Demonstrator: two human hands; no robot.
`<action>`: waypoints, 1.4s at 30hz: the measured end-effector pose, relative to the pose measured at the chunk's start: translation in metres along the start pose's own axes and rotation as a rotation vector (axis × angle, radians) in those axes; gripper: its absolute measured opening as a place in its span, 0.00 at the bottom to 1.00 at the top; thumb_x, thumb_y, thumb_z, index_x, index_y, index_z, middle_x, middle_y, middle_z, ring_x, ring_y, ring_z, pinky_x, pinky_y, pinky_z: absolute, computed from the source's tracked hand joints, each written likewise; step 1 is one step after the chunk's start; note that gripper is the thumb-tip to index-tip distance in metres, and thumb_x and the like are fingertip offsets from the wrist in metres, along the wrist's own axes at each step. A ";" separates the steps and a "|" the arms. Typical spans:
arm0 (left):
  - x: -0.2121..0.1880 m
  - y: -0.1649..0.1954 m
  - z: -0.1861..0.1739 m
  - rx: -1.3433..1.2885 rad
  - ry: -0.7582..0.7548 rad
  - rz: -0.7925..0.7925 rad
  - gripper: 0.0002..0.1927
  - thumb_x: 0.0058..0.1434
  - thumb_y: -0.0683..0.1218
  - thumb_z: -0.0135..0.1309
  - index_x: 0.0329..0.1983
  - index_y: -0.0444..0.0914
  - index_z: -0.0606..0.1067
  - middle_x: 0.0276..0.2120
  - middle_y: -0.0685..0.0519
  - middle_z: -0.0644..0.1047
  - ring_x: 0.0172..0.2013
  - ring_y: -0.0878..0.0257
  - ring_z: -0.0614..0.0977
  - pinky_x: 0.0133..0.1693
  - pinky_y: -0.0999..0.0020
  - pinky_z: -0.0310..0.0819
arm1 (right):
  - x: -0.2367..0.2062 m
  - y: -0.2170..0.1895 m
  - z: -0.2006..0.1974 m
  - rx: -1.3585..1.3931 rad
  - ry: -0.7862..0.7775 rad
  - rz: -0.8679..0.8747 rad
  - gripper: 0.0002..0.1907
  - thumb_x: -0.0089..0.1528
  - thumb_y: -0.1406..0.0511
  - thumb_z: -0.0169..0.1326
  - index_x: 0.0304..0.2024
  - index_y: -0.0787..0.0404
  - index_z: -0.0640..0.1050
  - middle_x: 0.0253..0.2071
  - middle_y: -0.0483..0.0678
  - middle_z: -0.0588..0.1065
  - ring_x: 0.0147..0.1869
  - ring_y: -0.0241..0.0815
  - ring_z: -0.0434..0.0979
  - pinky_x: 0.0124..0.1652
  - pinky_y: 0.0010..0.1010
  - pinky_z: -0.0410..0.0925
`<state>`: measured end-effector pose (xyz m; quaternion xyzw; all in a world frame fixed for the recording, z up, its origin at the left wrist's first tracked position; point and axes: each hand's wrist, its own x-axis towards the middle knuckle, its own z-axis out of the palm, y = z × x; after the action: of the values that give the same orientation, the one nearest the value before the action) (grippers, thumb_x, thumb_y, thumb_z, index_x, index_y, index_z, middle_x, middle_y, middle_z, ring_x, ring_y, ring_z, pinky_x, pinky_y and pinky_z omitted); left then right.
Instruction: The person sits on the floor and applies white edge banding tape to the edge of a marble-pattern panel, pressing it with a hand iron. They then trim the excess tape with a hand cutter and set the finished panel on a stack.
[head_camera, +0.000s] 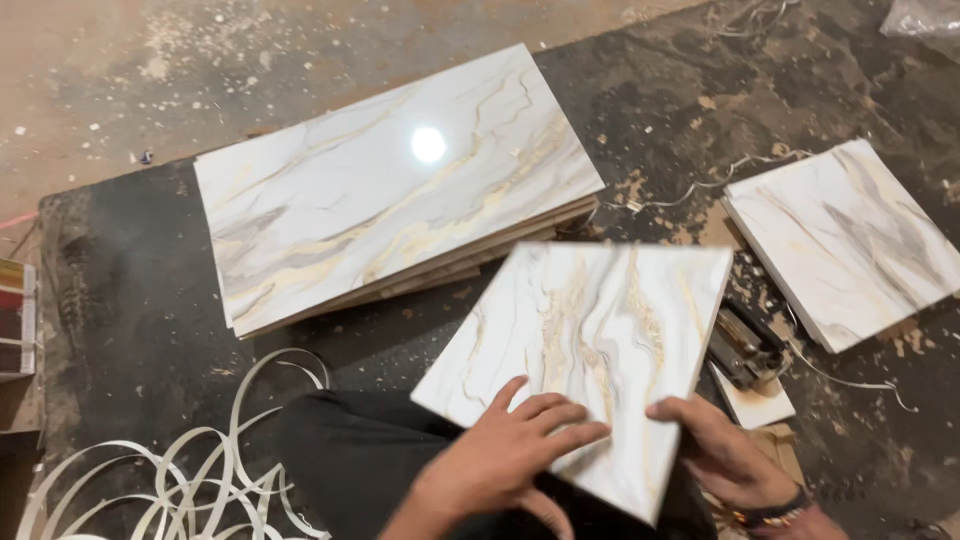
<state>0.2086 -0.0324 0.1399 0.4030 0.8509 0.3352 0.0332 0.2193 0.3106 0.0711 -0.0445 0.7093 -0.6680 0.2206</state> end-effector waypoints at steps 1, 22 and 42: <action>0.003 0.000 -0.012 -0.083 -0.011 -0.013 0.49 0.40 0.67 0.66 0.64 0.41 0.71 0.58 0.46 0.75 0.62 0.49 0.73 0.64 0.39 0.52 | 0.002 0.004 -0.007 0.257 0.098 0.320 0.36 0.53 0.69 0.59 0.64 0.70 0.66 0.60 0.62 0.73 0.64 0.56 0.73 0.61 0.46 0.67; 0.042 -0.086 -0.115 0.524 0.357 -0.551 0.35 0.55 0.74 0.58 0.37 0.37 0.75 0.26 0.48 0.77 0.30 0.51 0.79 0.35 0.54 0.70 | 0.044 0.015 -0.018 -0.875 -0.200 0.129 0.65 0.49 0.50 0.72 0.76 0.57 0.47 0.69 0.58 0.61 0.72 0.55 0.62 0.65 0.39 0.60; 0.105 -0.179 -0.061 0.315 0.213 -0.632 0.38 0.55 0.77 0.52 0.39 0.38 0.76 0.32 0.43 0.80 0.38 0.42 0.81 0.36 0.47 0.71 | -0.048 0.010 -0.089 0.064 0.478 0.452 0.30 0.56 0.70 0.61 0.63 0.64 0.75 0.44 0.52 0.80 0.47 0.43 0.80 0.45 0.39 0.73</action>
<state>-0.0011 -0.0720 0.1026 0.0836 0.9733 0.2134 -0.0160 0.2317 0.4116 0.0749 0.2789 0.7115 -0.6158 0.1919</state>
